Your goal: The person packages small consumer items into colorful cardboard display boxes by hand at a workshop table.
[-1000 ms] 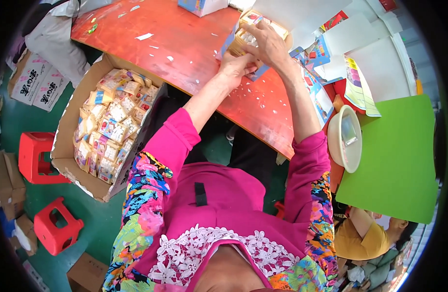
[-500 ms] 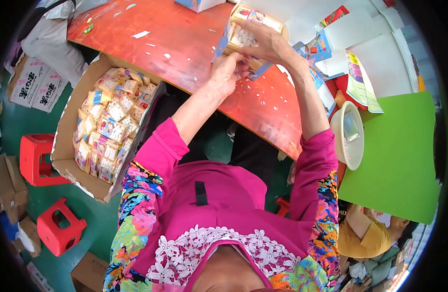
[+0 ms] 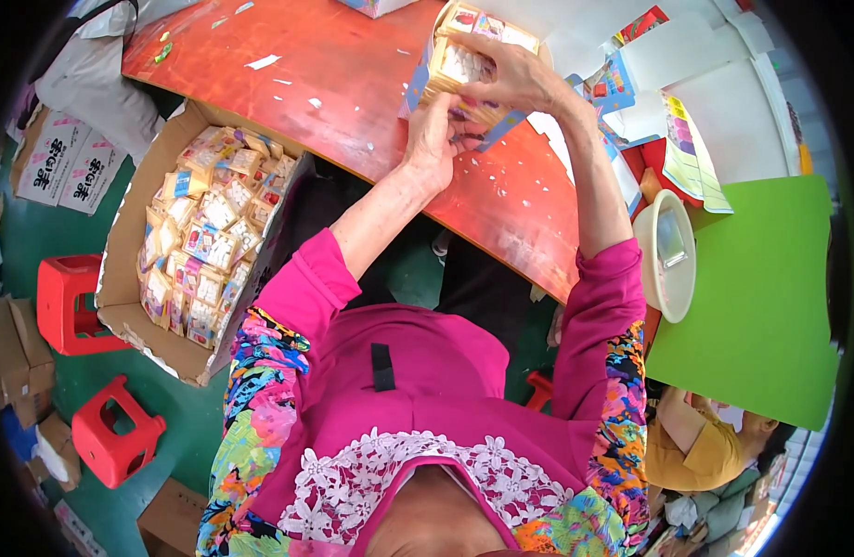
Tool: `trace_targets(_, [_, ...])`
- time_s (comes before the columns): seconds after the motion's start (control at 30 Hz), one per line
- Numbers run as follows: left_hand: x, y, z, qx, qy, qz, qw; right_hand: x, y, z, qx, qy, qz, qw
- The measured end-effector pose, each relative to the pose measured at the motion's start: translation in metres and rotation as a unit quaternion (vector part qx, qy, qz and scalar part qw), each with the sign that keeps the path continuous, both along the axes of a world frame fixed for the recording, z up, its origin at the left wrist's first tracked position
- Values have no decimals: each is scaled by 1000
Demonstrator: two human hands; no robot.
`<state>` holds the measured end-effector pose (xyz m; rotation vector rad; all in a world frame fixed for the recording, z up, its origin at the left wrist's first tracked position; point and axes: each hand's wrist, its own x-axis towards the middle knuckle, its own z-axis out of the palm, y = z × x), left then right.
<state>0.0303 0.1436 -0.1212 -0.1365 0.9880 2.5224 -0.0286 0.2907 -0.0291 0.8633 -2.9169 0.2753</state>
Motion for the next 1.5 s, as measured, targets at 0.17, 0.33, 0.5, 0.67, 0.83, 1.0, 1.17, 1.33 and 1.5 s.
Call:
trace_targets(0.17, [8, -1, 3, 3, -11, -18, 1000, -7, -4, 5, 6, -86, 35, 996])
trace_targets(0.33, [12, -7, -2, 20, 3, -21, 1000, -1, -9, 10, -30, -153, 17, 988])
trace_targets(0.5, [13, -8, -6, -26, 39, -31, 998, -3, -6, 8, -4, -174, 14, 985])
trace_targets(0.67, [9, -21, -4, -50, 68, -62, 995, -4, 1, -9, -48, -178, 27, 982])
trace_targets(0.83, [4, -27, -4, -60, 27, -71, 995, -2, 2, -8, -41, -147, 86, 985])
trace_targets(1.0, [-2, -32, -19, -156, 71, -44, 984, -6, -1, -6, 0, -184, 22, 983])
trace_targets(1.17, [5, -44, -23, -184, 82, -46, 978, 0, -7, -13, 27, -129, 56, 990])
trace_targets(1.33, [27, -50, -28, -230, 191, -29, 954, 4, -13, -27, 108, -45, 83, 990])
trace_targets(1.5, [29, -60, -35, -310, 300, -3, 902, 27, -23, -24, 161, 80, 60, 982])
